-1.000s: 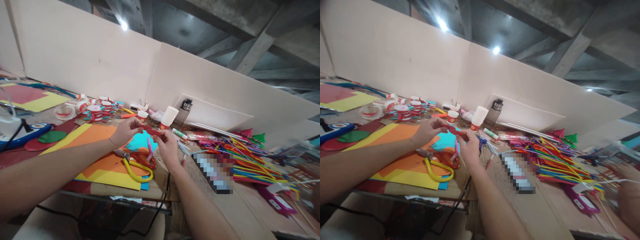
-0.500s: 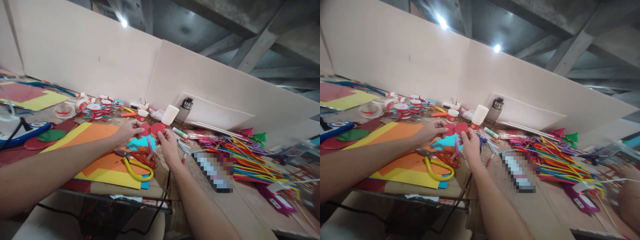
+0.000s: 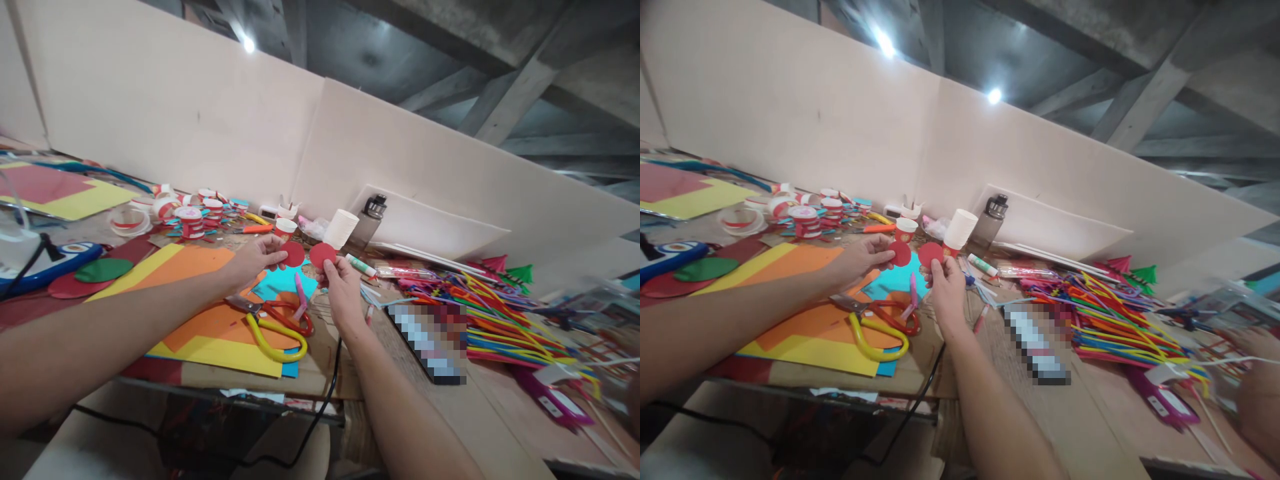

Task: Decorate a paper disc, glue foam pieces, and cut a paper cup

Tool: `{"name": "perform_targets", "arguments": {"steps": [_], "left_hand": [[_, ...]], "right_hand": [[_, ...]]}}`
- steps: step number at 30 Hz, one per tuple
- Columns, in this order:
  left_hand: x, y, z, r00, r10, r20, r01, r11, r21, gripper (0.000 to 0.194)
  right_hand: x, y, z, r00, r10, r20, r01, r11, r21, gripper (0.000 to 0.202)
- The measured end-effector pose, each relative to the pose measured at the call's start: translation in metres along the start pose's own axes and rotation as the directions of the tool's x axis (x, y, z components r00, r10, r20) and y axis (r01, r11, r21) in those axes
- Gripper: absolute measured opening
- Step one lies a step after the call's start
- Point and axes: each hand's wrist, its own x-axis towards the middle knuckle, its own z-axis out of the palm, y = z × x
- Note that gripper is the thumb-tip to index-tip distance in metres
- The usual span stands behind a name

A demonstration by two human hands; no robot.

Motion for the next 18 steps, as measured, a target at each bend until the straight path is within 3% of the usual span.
{"name": "perform_targets", "arguments": {"steps": [3, 8, 18], "left_hand": [[0.000, -0.002, 0.001, 0.999, 0.021, 0.040, -0.023, 0.999, 0.028, 0.025], [-0.001, -0.004, 0.002, 0.999, 0.011, 0.042, -0.010, 1.000, -0.026, 0.028], [-0.004, 0.004, 0.010, 0.998, 0.009, 0.064, 0.001, 0.988, -0.157, 0.039]], "right_hand": [[-0.003, -0.001, 0.001, 0.991, -0.105, 0.086, 0.118, 0.980, -0.158, 0.019], [-0.010, -0.003, 0.003, 0.895, -0.361, 0.261, 0.440, 0.806, -0.395, 0.020], [-0.012, -0.006, 0.003, 0.853, -0.450, 0.265, 0.520, 0.681, -0.516, 0.024]]}}
